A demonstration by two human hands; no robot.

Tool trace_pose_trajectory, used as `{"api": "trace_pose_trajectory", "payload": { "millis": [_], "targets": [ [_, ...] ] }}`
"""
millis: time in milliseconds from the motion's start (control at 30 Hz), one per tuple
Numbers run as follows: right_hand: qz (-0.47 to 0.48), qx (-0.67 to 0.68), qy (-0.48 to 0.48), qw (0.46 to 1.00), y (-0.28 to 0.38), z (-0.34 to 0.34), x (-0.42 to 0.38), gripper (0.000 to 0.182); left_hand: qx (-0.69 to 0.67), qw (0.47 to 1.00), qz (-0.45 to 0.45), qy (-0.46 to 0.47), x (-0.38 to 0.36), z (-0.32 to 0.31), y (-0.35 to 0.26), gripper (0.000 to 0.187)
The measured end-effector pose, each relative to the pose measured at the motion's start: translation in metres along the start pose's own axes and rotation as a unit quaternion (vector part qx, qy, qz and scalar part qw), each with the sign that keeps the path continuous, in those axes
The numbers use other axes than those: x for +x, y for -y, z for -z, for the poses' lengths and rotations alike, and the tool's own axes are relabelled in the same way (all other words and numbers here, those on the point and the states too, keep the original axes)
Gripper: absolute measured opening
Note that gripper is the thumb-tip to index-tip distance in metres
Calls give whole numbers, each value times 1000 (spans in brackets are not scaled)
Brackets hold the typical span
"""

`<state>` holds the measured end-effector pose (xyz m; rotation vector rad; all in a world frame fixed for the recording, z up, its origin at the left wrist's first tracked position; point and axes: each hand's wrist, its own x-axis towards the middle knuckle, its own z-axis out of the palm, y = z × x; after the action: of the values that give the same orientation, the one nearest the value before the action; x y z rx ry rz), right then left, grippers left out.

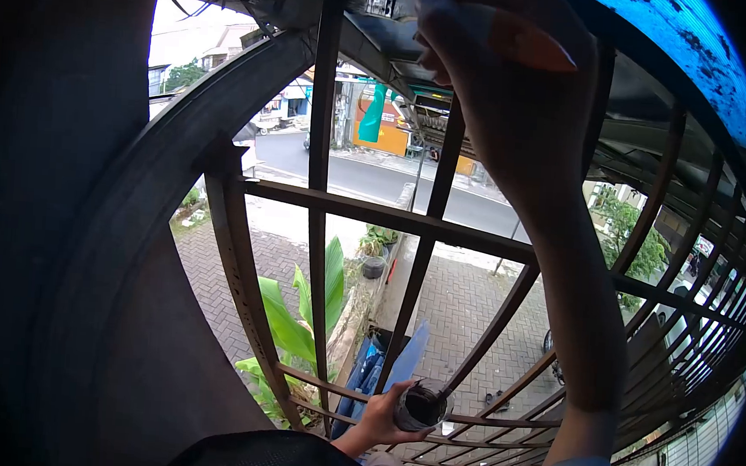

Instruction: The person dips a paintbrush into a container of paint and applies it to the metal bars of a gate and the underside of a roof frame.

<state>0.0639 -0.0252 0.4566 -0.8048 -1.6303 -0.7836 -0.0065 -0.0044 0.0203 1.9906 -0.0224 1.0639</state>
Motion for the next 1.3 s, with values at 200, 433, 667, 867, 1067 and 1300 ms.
{"api": "trace_pose_trajectory", "payload": {
  "millis": [200, 433, 667, 867, 1067, 1300],
  "targets": [
    [9, 25, 20, 999, -4, 10, 1, 15, -2, 1000, 1, 3, -1, 1, 0, 91],
    [4, 63, 48, 997, -12, 11, -6, 16, 15, 1000, -1, 6, -1, -1, 1, 94],
    [36, 93, 0, 995, -14, 4, -5, 18, 13, 1000, 6, 9, -3, -3, 6, 94],
    [-100, 200, -53, 973, -5, 1, 2, 13, 9, 1000, 12, 3, 0, -2, -4, 94],
    [-182, 184, -4, 966, -2, 8, -2, 15, 4, 1000, 22, 6, -1, -4, -2, 93],
    [-113, 90, 58, 988, 2, 12, -5, 15, 21, 1000, 2, 0, -1, -5, 0, 95]
  ]
}}
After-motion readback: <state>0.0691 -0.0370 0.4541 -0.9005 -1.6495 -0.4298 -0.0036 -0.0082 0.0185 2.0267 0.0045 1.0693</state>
